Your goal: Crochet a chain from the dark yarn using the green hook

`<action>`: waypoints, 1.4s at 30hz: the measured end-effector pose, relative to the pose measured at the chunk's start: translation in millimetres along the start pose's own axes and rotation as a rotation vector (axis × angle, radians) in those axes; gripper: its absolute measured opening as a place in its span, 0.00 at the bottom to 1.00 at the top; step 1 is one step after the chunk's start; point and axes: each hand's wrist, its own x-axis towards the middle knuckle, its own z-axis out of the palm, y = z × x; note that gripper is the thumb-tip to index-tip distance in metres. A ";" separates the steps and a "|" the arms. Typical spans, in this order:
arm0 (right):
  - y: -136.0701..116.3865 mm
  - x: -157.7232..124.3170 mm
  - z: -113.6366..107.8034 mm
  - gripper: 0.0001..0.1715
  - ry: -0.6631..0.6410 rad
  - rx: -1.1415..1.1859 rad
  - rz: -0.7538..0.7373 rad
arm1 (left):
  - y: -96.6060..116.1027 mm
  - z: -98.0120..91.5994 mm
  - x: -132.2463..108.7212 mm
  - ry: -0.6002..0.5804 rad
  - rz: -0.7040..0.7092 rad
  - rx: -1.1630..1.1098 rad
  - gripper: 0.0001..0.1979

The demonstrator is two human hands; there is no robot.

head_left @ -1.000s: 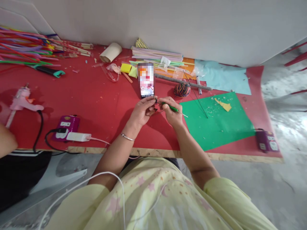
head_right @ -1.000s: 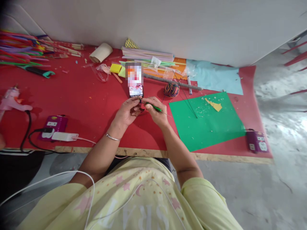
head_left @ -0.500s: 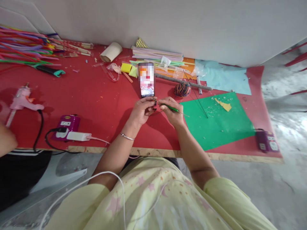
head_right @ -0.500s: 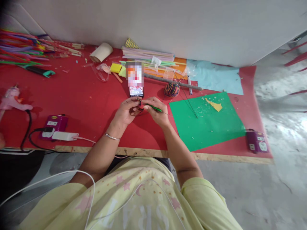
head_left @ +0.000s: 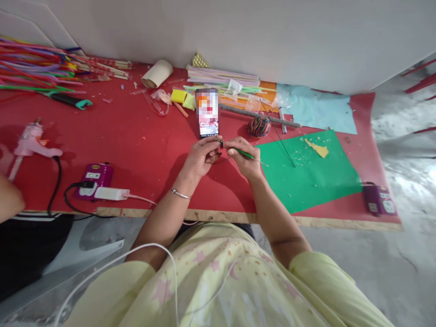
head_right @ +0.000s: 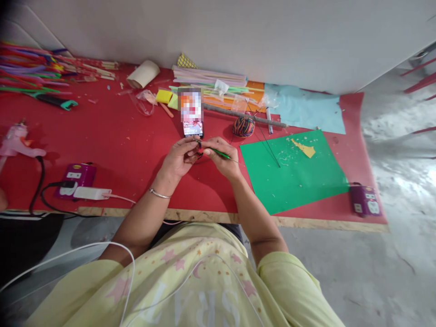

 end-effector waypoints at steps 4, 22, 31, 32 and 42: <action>-0.2 -0.3 1.2 0.12 0.014 0.003 0.016 | -0.5 -1.0 0.8 0.007 -0.007 -0.010 0.12; -5.0 4.2 -8.5 0.10 -0.082 -0.295 -0.207 | 3.8 -4.6 3.2 0.067 -0.049 0.023 0.11; -10.7 4.2 -10.1 0.10 -0.109 -0.296 -0.224 | 3.9 -6.6 3.3 0.085 0.016 0.081 0.09; -11.8 4.2 -10.3 0.10 -0.115 -0.295 -0.208 | 4.5 -6.3 3.1 0.088 0.018 0.087 0.09; -15.4 5.7 -15.5 0.10 -0.181 -0.294 -0.136 | 7.0 -5.6 2.4 0.172 0.140 0.281 0.07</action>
